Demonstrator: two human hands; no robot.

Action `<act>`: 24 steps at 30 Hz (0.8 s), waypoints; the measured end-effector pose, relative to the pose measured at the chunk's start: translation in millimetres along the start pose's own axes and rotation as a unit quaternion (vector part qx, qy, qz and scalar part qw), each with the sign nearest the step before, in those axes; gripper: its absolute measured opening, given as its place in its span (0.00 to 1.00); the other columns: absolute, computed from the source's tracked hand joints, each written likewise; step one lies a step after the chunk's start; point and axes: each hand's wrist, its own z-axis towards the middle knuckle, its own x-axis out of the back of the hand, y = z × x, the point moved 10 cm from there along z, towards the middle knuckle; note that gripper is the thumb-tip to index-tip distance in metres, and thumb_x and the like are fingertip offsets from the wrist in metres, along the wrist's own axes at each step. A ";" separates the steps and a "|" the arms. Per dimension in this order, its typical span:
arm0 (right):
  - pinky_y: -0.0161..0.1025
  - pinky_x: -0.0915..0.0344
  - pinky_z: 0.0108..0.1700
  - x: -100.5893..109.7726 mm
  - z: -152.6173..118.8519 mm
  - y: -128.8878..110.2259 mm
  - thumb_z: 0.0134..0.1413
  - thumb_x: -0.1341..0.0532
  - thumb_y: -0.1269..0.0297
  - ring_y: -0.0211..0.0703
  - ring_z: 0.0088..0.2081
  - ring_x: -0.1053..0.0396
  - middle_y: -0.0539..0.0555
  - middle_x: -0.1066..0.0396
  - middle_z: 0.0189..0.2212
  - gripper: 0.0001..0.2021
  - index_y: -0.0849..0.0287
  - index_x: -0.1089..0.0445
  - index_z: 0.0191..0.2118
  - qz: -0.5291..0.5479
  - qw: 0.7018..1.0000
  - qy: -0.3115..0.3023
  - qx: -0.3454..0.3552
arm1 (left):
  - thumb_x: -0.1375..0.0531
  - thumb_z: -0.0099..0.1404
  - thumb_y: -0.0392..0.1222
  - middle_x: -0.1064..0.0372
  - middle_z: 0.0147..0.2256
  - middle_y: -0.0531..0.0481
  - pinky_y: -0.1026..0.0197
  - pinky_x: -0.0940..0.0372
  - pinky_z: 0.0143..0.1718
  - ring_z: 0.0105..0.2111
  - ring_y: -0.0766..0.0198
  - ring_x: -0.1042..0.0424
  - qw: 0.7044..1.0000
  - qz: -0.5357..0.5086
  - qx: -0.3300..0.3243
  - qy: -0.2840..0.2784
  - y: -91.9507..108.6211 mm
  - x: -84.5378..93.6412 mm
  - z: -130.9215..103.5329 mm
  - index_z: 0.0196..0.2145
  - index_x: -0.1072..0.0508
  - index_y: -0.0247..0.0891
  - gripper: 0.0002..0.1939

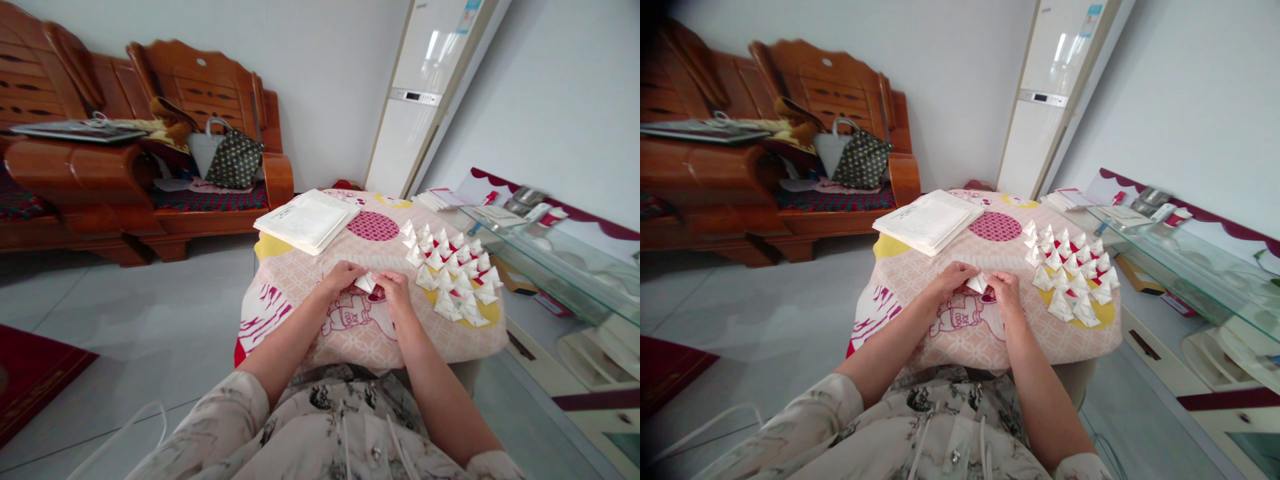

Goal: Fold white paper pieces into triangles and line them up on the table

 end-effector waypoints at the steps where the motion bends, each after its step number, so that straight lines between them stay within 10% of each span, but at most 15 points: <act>1: 0.34 0.47 0.18 -0.8 0.3 0.9 0.40 0.33 0.58 0.35 0.15 0.43 0.48 0.36 0.11 0.12 0.58 0.30 0.16 0.001 1.000 -0.003 -0.002 | 0.33 0.60 0.48 0.33 0.17 0.52 0.68 0.38 0.19 0.16 0.70 0.36 1.000 0.014 -0.005 0.008 1.3 1.9 -0.3 0.22 0.26 0.32 0.17; 18: 0.29 0.47 0.10 -25.1 -7.1 27.6 0.44 0.33 0.50 0.36 0.13 0.35 0.52 0.29 0.15 0.18 0.60 0.31 0.22 -0.003 0.982 -0.146 -0.120 | 0.41 0.59 0.52 0.42 0.17 0.56 0.67 0.54 0.21 0.19 0.72 0.46 0.952 0.215 -0.199 0.088 36.2 19.5 1.0 0.19 0.30 0.33 0.20; 24: 0.28 0.48 0.11 -27.6 -7.8 20.3 0.44 0.34 0.53 0.34 0.13 0.37 0.51 0.31 0.14 0.16 0.60 0.32 0.19 -0.020 0.984 -0.150 -0.091 | 0.39 0.60 0.48 0.44 0.15 0.57 0.67 0.54 0.20 0.18 0.73 0.47 0.955 0.213 -0.175 0.109 35.0 21.1 -1.8 0.19 0.31 0.33 0.18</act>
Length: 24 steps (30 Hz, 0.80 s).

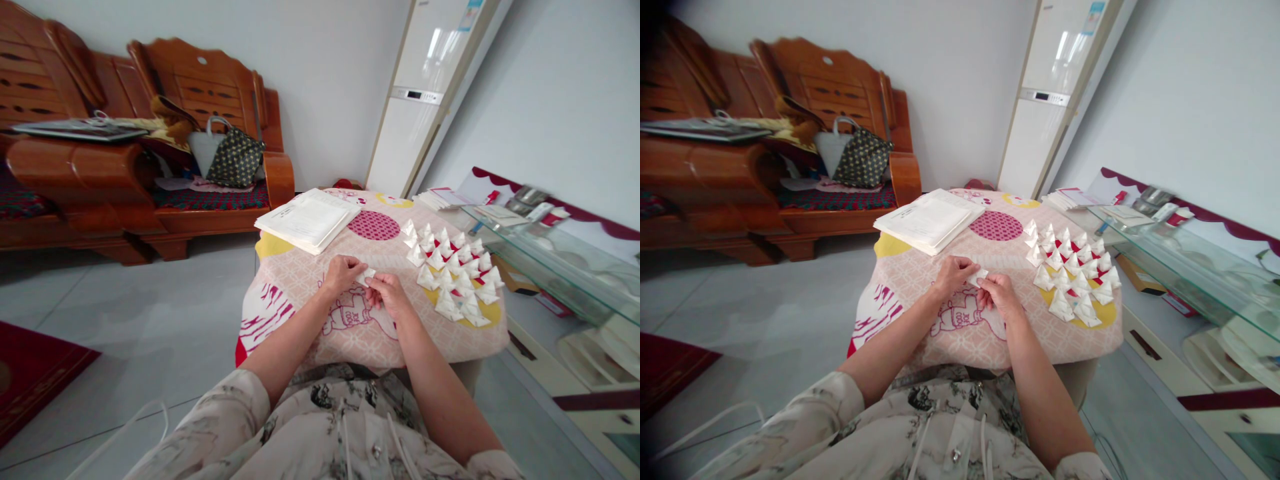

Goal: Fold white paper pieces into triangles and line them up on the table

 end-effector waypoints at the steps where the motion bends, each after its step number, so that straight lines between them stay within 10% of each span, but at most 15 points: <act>1: 0.28 0.49 0.11 0.5 -0.4 -2.2 0.44 0.34 0.53 0.33 0.12 0.38 0.50 0.32 0.13 0.16 0.60 0.33 0.19 -0.001 1.000 0.006 0.009 | 0.39 0.60 0.48 0.43 0.15 0.57 0.67 0.54 0.20 0.17 0.73 0.46 0.999 -0.039 0.031 -0.014 -5.3 -3.5 -0.5 0.20 0.30 0.33 0.18; 9: 0.29 0.54 0.12 7.1 -2.7 -9.5 0.42 0.35 0.53 0.31 0.12 0.44 0.47 0.36 0.12 0.15 0.59 0.34 0.19 0.002 0.998 0.054 0.033 | 0.40 0.66 0.53 0.35 0.16 0.52 0.68 0.46 0.18 0.14 0.72 0.39 0.971 -0.155 0.157 -0.096 -22.6 -23.5 -8.8 0.24 0.29 0.33 0.21; 24: 0.30 0.54 0.13 3.6 -2.0 -10.4 0.45 0.35 0.52 0.31 0.13 0.45 0.47 0.37 0.13 0.16 0.58 0.35 0.20 -0.006 0.998 0.037 0.041 | 0.34 0.57 0.47 0.42 0.13 0.58 0.68 0.57 0.16 0.12 0.76 0.49 0.974 -0.185 0.121 -0.050 -13.5 -14.9 -8.9 0.20 0.34 0.35 0.18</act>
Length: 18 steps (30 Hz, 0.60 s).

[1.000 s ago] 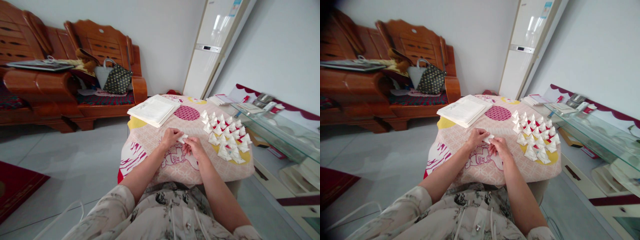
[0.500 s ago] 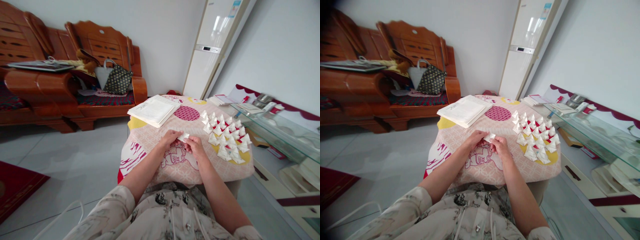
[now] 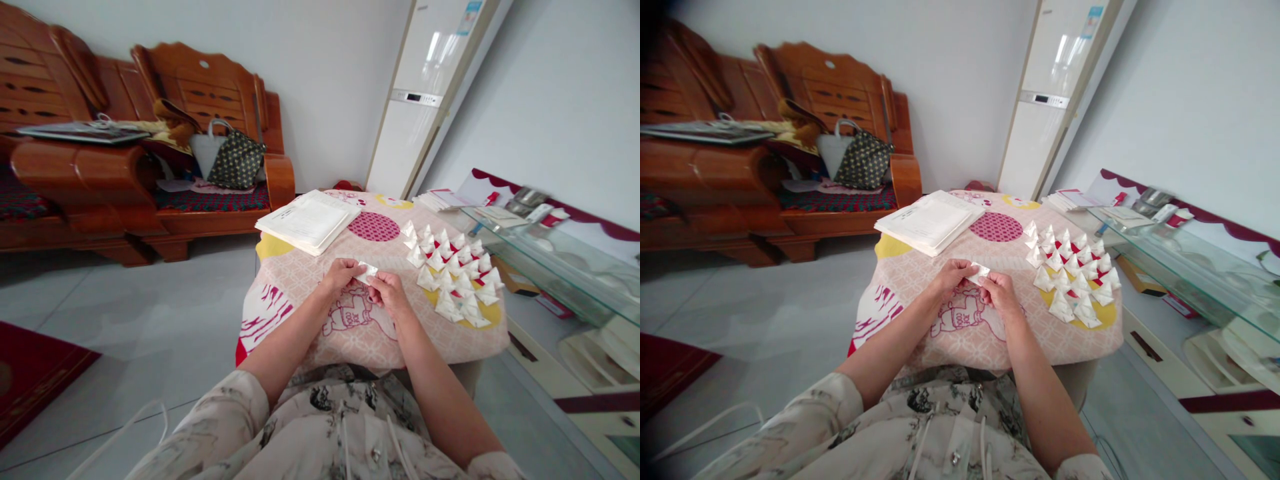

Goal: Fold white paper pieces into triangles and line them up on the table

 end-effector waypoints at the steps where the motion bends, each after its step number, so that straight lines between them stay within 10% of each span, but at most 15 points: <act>1: 0.30 0.54 0.13 -0.6 0.2 0.2 0.45 0.35 0.52 0.31 0.13 0.45 0.46 0.37 0.13 0.16 0.58 0.35 0.20 0.001 1.000 -0.002 0.000 | 0.34 0.58 0.48 0.42 0.14 0.58 0.68 0.56 0.16 0.12 0.75 0.48 1.000 -0.001 0.008 0.003 -1.6 0.6 -0.1 0.20 0.34 0.35 0.17; 18: 0.30 0.54 0.12 -3.5 -0.7 2.4 0.46 0.36 0.51 0.31 0.12 0.45 0.46 0.37 0.13 0.16 0.57 0.35 0.21 -0.002 1.000 -0.010 -0.008 | 0.41 0.60 0.59 0.47 0.15 0.58 0.66 0.58 0.20 0.16 0.74 0.51 0.990 0.123 -0.075 0.010 9.7 1.7 0.7 0.20 0.35 0.36 0.24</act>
